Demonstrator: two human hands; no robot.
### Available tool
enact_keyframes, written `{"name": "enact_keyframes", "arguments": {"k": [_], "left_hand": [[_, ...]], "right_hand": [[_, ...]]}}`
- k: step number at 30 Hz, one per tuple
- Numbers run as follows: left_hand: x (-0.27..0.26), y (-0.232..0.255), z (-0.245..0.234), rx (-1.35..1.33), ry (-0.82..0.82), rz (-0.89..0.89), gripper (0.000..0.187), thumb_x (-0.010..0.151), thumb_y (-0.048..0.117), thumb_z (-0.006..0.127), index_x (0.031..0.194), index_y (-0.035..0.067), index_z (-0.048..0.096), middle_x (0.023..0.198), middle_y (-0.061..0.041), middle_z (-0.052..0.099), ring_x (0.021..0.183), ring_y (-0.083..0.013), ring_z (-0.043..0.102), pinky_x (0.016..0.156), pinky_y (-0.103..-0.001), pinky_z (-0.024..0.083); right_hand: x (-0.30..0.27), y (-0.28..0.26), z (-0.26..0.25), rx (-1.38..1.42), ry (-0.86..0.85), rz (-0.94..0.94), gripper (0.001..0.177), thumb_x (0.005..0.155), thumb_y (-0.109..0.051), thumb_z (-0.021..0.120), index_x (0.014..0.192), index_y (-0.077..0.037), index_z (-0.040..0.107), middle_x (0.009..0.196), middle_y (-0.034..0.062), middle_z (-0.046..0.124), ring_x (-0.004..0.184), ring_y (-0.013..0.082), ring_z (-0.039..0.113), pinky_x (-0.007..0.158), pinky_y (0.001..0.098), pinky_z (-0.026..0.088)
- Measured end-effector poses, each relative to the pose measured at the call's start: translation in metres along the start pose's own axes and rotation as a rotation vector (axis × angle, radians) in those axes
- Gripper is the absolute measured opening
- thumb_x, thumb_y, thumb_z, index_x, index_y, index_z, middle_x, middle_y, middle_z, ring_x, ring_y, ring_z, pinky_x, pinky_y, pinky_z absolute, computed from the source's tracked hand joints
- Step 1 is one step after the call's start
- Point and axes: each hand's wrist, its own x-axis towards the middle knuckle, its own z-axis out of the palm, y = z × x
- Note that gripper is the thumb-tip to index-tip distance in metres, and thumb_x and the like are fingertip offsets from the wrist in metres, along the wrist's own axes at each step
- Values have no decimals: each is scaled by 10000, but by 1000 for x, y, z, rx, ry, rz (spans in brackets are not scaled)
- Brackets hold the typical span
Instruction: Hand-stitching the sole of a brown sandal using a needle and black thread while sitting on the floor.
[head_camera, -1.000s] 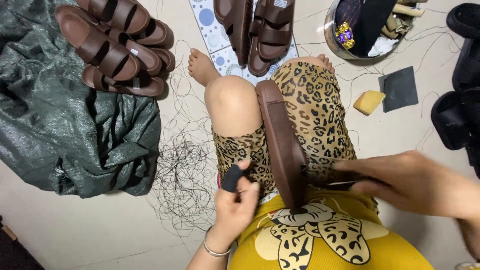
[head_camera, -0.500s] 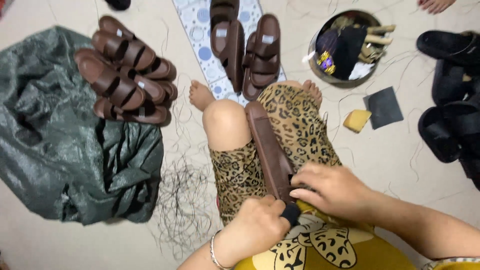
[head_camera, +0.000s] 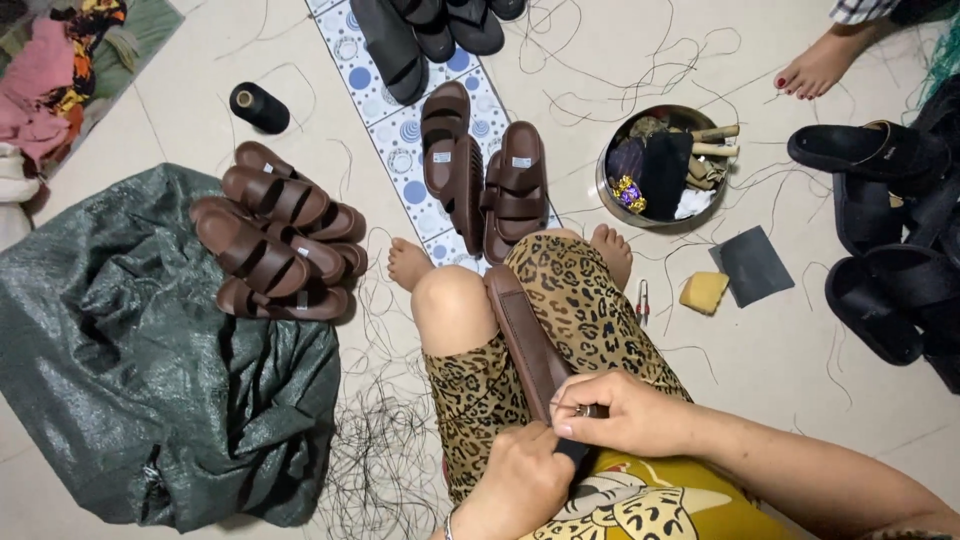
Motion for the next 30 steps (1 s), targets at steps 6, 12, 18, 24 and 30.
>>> {"name": "enact_keyframes", "arguments": {"k": [6,12,18,24,30], "left_hand": [[1,8,-69,-523,-410,-278,311,1059,211,606,897,-51,559,800,-208,635,656,-375,650,671,-463,519],[-43,-8,-77,-1630,48,-625,509,916,485,703,672,63,555,627,-55,520,538,-202,461,510,-336,323],[-23,-9,-63,-1710,839,-548,386,958,325,698,746,58,519,486,3,279,364,-143,259,297,-297,146],[-34,-30,-29,-1232,548,-951,355,989,203,569,1246,-42,580,1181,-244,752,997,-252,771,654,-290,618],[-70,-27,-23,-988,-486,-953,580,1014,479,662,626,193,339,552,100,319,491,-41,317,460,-269,211]], "right_hand": [[10,-9,9,5,-75,141,166,937,-272,708,792,-198,743,818,-57,732,770,66,662,840,252,551],[14,-15,14,-88,-149,324,251,998,-351,641,898,-184,799,855,-51,686,787,68,646,824,218,585],[12,-16,18,-508,-158,73,121,999,-207,645,1054,-132,722,986,16,680,821,189,671,778,362,602],[12,-29,-115,23,801,776,235,1037,-156,398,1003,-38,599,996,137,609,930,266,554,863,418,472],[-80,85,-157,-877,918,-25,251,1186,104,647,1422,177,690,1351,327,588,1301,451,550,1160,497,407]]}}
